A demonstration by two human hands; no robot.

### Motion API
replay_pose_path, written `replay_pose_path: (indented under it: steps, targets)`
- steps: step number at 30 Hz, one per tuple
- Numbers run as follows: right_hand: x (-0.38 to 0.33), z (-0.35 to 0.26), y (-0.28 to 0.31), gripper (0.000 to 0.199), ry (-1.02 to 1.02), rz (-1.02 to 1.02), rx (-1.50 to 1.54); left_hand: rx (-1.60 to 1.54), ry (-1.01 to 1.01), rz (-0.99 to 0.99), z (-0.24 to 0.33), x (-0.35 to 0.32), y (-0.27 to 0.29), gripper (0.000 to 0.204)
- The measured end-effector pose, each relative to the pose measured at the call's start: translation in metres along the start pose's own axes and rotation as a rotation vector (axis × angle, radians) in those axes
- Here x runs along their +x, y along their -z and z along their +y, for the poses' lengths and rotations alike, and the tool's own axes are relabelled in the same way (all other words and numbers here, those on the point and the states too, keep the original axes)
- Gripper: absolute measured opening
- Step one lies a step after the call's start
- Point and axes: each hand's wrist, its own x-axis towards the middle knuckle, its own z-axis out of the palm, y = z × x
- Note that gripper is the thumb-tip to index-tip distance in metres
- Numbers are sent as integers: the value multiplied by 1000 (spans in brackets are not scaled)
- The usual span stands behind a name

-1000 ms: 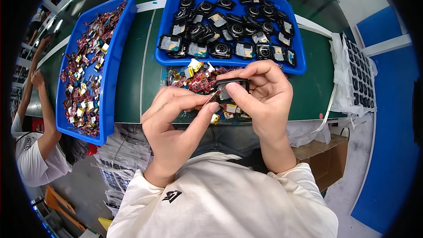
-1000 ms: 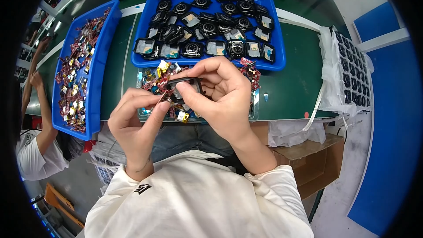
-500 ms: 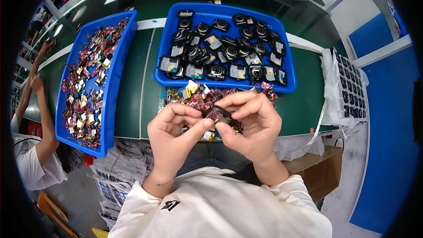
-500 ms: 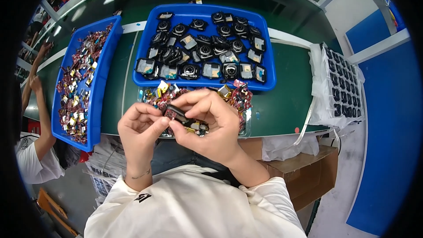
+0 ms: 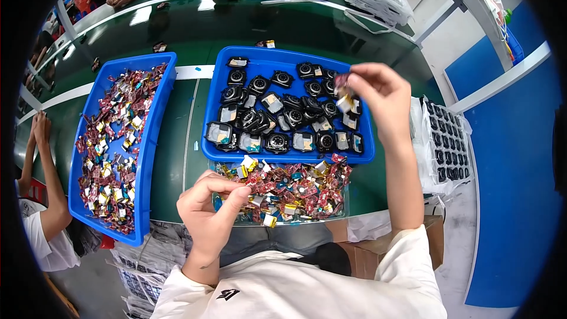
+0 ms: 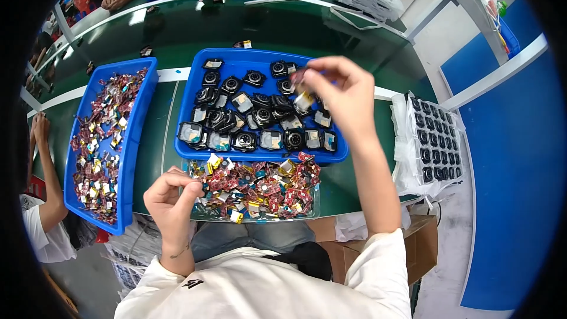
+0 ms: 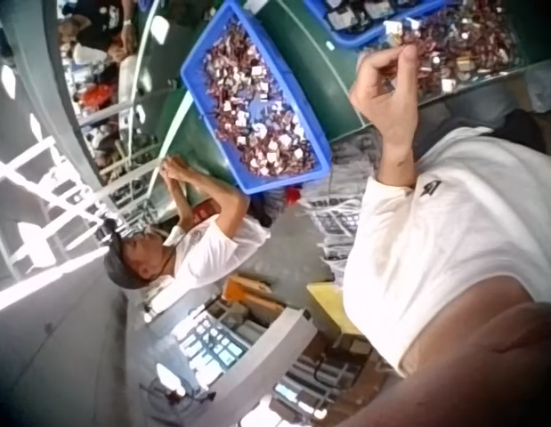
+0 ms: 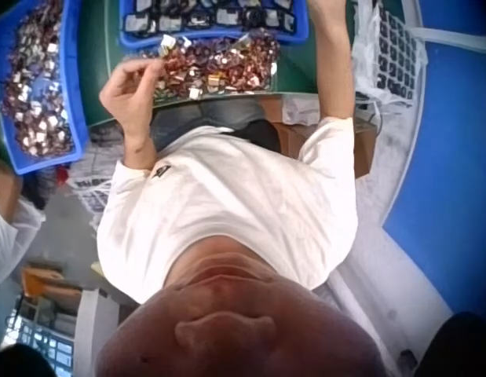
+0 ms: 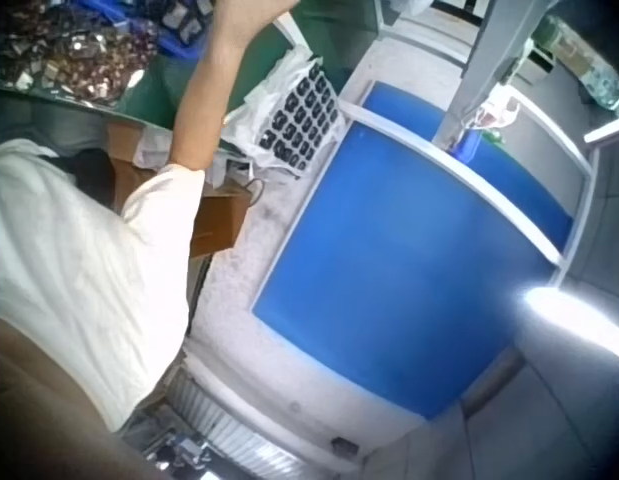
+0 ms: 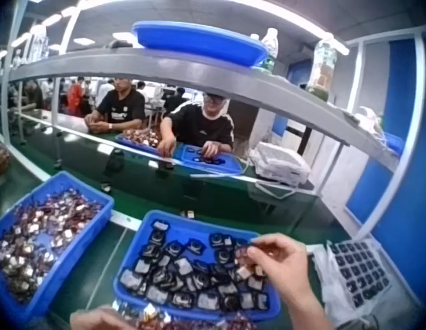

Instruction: Manually assemble components into electronic watch housings at an industrial workstation.

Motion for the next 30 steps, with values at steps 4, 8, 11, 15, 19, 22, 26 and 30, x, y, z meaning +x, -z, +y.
replay_pose_path:
  steps: [4,8,11,15,19,22,26,30]
  targets:
    - [101,72,55,20,-232,249,-50,88,53,-3,-1,2,15,7]
    - [152,156,88,13,-451,386,-200,201,57,69,-4,-1,33,14]
    - [159,192,96,14,-562,406,-501,231,92,103,-12,0,35,13]
    - [149,195,94,22,-592,384,-530,608,-165,1,-4,15,20,12]
    - [126,150,97,35,-294,226,-655,764,-223,-216,-2,24,5,33]
    - [72,65,51,31,-197,25,-513,816,-309,-327,0,24,4,38]
    - [-6,11,18,21,-49,-145,-306,722,-256,-341,5,16,7,33]
    - [-74,-17,-18,22,201,-368,-337,721,-345,-255,-9,13,10,17]
